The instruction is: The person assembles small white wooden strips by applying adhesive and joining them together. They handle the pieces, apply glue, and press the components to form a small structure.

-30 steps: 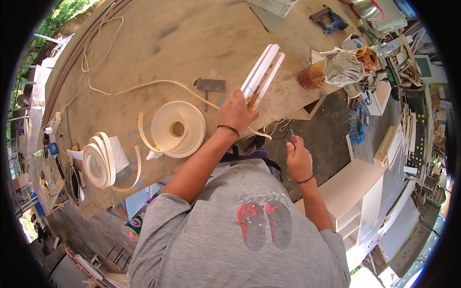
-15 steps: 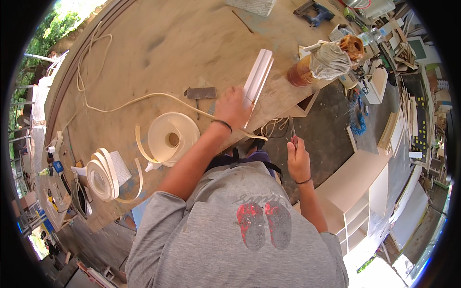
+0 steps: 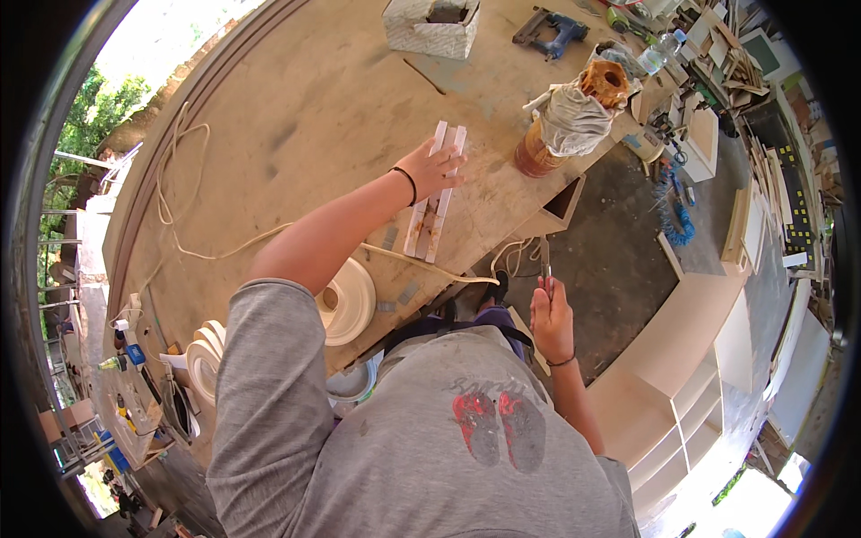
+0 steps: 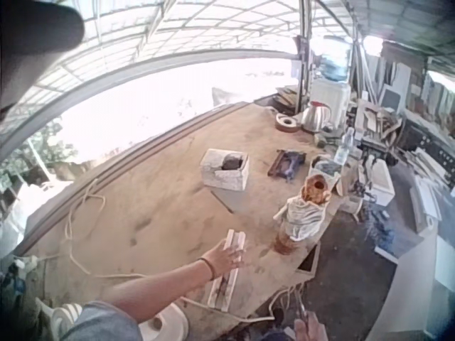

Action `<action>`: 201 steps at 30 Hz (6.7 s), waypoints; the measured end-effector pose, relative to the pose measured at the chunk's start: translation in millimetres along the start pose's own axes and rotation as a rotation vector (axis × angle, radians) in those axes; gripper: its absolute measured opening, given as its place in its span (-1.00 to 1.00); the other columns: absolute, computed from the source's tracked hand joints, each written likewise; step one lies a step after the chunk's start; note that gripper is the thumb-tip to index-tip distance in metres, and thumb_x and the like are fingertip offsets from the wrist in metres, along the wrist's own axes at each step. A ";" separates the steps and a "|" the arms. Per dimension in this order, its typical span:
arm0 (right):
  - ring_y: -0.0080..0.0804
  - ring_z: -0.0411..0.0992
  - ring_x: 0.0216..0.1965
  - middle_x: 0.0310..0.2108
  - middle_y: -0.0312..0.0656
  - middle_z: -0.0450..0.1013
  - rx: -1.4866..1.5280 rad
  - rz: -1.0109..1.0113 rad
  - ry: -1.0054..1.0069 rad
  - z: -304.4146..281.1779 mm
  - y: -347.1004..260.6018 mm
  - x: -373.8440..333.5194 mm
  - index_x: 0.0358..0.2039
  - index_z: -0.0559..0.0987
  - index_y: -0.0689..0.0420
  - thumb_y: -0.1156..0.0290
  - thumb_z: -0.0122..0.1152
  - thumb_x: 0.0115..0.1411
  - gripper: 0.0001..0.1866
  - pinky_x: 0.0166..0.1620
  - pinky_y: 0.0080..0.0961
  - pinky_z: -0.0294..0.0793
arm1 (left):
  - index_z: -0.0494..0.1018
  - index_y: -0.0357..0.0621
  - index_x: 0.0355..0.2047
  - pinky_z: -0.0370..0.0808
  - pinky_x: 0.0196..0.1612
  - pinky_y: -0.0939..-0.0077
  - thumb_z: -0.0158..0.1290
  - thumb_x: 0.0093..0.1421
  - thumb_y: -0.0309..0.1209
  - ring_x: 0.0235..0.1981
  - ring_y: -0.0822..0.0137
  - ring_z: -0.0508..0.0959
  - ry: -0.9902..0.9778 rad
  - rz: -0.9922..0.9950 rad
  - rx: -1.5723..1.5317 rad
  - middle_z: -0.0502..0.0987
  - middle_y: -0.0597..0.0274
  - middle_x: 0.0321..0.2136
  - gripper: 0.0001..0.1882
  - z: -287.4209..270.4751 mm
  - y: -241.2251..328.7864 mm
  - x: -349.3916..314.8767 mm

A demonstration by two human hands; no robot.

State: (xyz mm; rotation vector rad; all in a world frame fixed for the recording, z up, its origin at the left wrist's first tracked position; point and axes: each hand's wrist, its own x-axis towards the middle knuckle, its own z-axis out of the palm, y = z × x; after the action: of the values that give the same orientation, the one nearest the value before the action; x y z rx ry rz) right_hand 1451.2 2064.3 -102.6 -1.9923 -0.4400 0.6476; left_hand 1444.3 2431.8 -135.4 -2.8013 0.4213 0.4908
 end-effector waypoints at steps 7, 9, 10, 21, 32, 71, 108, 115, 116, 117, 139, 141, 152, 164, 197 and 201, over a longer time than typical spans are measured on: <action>-0.20 0.43 -0.55 -0.55 -0.03 0.41 0.029 -0.047 0.044 -2.9 11.9 -3.7 -0.13 0.38 0.24 0.26 -0.01 0.34 -0.71 -0.42 -0.39 0.40 | 0.40 -0.04 -0.11 -0.05 0.37 0.13 0.29 -0.15 -0.22 0.28 0.19 0.18 0.202 0.168 -0.094 0.32 0.17 0.13 -0.44 -30.3 -1.2 -14.9; -0.19 0.44 -0.54 -0.54 -0.02 0.41 -0.004 -0.034 0.064 -7.5 12.8 -2.1 -0.12 0.38 0.23 0.25 -0.01 0.34 -0.71 -0.42 -0.39 0.41 | 0.39 -0.08 -0.16 -0.02 0.37 0.17 0.30 -0.20 -0.17 0.09 0.16 0.37 0.096 0.083 -0.272 0.39 0.15 0.00 -0.42 -47.5 8.8 -23.2; -0.19 0.45 -0.53 -0.53 -0.01 0.41 -0.022 -0.025 0.074 -9.8 12.9 -1.8 -0.12 0.38 0.23 0.25 -0.01 0.34 -0.71 -0.41 -0.39 0.41 | 0.39 -0.10 -0.18 -0.01 0.36 0.19 0.31 -0.23 -0.15 0.00 0.14 0.46 0.040 0.042 -0.360 0.42 0.14 -0.06 -0.41 -50.7 15.9 -27.2; 0.06 0.52 -0.34 -0.42 0.07 0.51 0.033 0.073 -0.070 2.2 33.8 19.6 -0.09 0.41 0.23 0.30 0.04 0.28 -0.71 -0.30 -0.26 0.46 | 0.29 -0.15 0.05 0.43 -0.01 0.18 0.35 -0.20 -0.05 -0.03 -0.09 0.45 0.168 -0.542 -1.016 0.40 -0.10 -0.09 -0.16 -20.2 128.4 17.3; 0.18 0.45 -0.33 -0.43 0.13 0.48 -0.108 -0.190 -0.086 15.5 46.7 46.4 -0.19 0.41 0.19 0.28 -0.01 0.27 -0.76 -0.32 -0.10 0.42 | 0.34 -0.20 -0.03 0.43 -0.03 0.18 0.37 -0.25 -0.05 -0.05 -0.05 0.49 0.066 -0.554 -1.008 0.49 -0.12 -0.13 -0.19 -15.8 120.5 -3.3; 0.10 0.50 -0.41 -0.46 0.06 0.52 -0.258 -0.193 -0.283 29.5 78.3 87.0 -0.19 0.36 0.19 0.33 -0.03 0.26 -0.79 -0.36 -0.03 0.47 | 0.30 -0.26 -0.24 0.50 -0.23 0.15 0.22 -0.21 -0.25 -0.29 -0.10 0.56 0.072 -0.598 -0.911 0.54 -0.10 -0.35 -0.45 -29.2 125.9 7.1; 0.21 0.47 -0.28 -0.38 0.18 0.48 -0.292 -0.227 -0.180 26.4 61.5 56.3 -0.08 0.42 0.23 0.21 -0.08 0.32 -0.65 -0.27 -0.10 0.44 | 0.47 -0.19 -0.19 0.49 -0.09 0.21 0.25 -0.30 -0.10 -0.12 0.04 0.51 0.165 -0.531 -0.910 0.48 0.05 -0.21 -0.36 -8.0 120.8 -6.4; 0.24 0.45 -0.27 -0.39 0.18 0.49 -0.528 -0.069 -0.264 7.2 18.2 46.3 -0.12 0.44 0.19 0.14 -0.10 0.33 -0.63 -0.27 -0.05 0.42 | 0.47 0.00 -0.10 0.48 -0.09 0.23 0.29 -0.30 -0.14 -0.11 0.08 0.51 0.308 -0.463 -0.815 0.48 0.10 -0.21 -0.34 -4.9 130.0 -12.6; 0.24 0.45 -0.27 -0.39 0.18 0.48 -0.547 -0.045 -0.269 3.2 7.9 44.3 -0.12 0.44 0.19 0.14 -0.10 0.33 -0.63 -0.27 -0.05 0.41 | 0.47 0.00 -0.09 0.48 -0.10 0.22 0.30 -0.30 -0.14 -0.12 0.08 0.51 0.329 -0.468 -0.800 0.48 0.10 -0.21 -0.34 -6.9 131.2 -13.0; 0.24 0.45 -0.27 -0.39 0.18 0.48 -0.566 -0.023 -0.277 0.0 -2.8 43.1 -0.12 0.44 0.19 0.14 -0.09 0.32 -0.63 -0.27 -0.05 0.41 | 0.47 0.01 -0.09 0.48 -0.10 0.22 0.31 -0.30 -0.15 -0.12 0.08 0.52 0.350 -0.476 -0.783 0.48 0.11 -0.22 -0.33 -11.1 130.6 -14.6; -0.68 0.29 -0.65 -0.59 -0.35 0.33 -0.199 0.044 -0.210 40.5 -55.2 21.4 -0.13 0.39 0.20 0.19 -0.03 0.35 -0.68 -0.62 -0.69 0.29 | 0.50 -0.07 -0.14 0.47 -0.07 0.17 0.28 -0.22 -0.19 -0.08 0.07 0.53 0.314 -0.842 -0.918 0.48 0.04 -0.10 -0.44 23.2 43.1 -65.4; -0.69 0.28 -0.65 -0.57 -0.35 0.34 -0.140 0.010 -0.237 52.6 -51.4 34.2 -0.13 0.40 0.21 0.20 0.02 0.33 -0.69 -0.61 -0.68 0.29 | 0.48 0.03 -0.11 0.38 -0.01 0.18 0.27 -0.22 -0.21 -0.01 0.13 0.46 0.359 -0.730 -0.671 0.46 0.10 -0.09 -0.43 24.1 37.2 -68.3; -0.70 0.25 -0.67 -0.56 -0.38 0.32 0.007 -0.071 -0.201 64.3 -51.8 130.9 -0.13 0.39 0.16 0.27 0.14 0.25 -0.72 -0.64 -0.72 0.26 | 0.41 0.20 -0.02 -0.06 0.22 0.04 0.21 -0.12 -0.32 0.09 0.28 0.25 0.605 -0.656 -0.383 0.33 0.31 -0.11 -0.44 78.0 56.6 -71.5; -0.32 0.50 -0.22 -0.21 -0.06 0.50 -0.491 -0.537 -0.050 78.8 -12.8 242.3 0.04 0.37 0.19 0.37 0.27 0.11 -0.51 -0.13 -0.44 0.46 | 0.32 0.04 0.13 -0.08 0.29 -0.15 0.14 0.06 -0.26 0.28 0.16 0.15 0.572 -1.111 -0.629 0.20 0.13 0.21 -0.42 60.0 59.1 -112.0; -0.61 0.48 -0.53 -0.45 -0.25 0.51 0.291 -0.008 -0.654 194.8 -105.8 129.6 -0.26 0.55 0.28 0.36 0.11 0.27 -0.78 -0.50 -0.68 0.47 | 0.45 -0.35 -0.13 0.49 -0.27 0.57 0.15 0.18 -0.27 -0.35 0.48 0.55 1.285 -1.294 -1.911 0.58 0.24 -0.35 -0.62 22.7 114.3 -160.9; -0.62 0.47 -0.50 -0.46 -0.27 0.51 0.299 -0.058 -0.690 172.6 -111.6 115.4 -0.26 0.56 0.27 0.38 0.16 0.24 -0.80 -0.47 -0.68 0.45 | 0.48 -0.17 -0.20 0.38 -0.39 0.71 0.13 0.22 -0.26 -0.41 0.59 0.51 1.165 -1.107 -2.232 0.56 0.38 -0.39 -0.74 6.8 103.0 -143.0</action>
State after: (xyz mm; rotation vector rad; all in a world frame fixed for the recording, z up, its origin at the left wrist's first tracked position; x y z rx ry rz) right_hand 1433.7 2299.4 -103.3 -1.4302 -0.7550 1.2862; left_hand 1280.0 2372.5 -110.7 0.9249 0.9501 0.6706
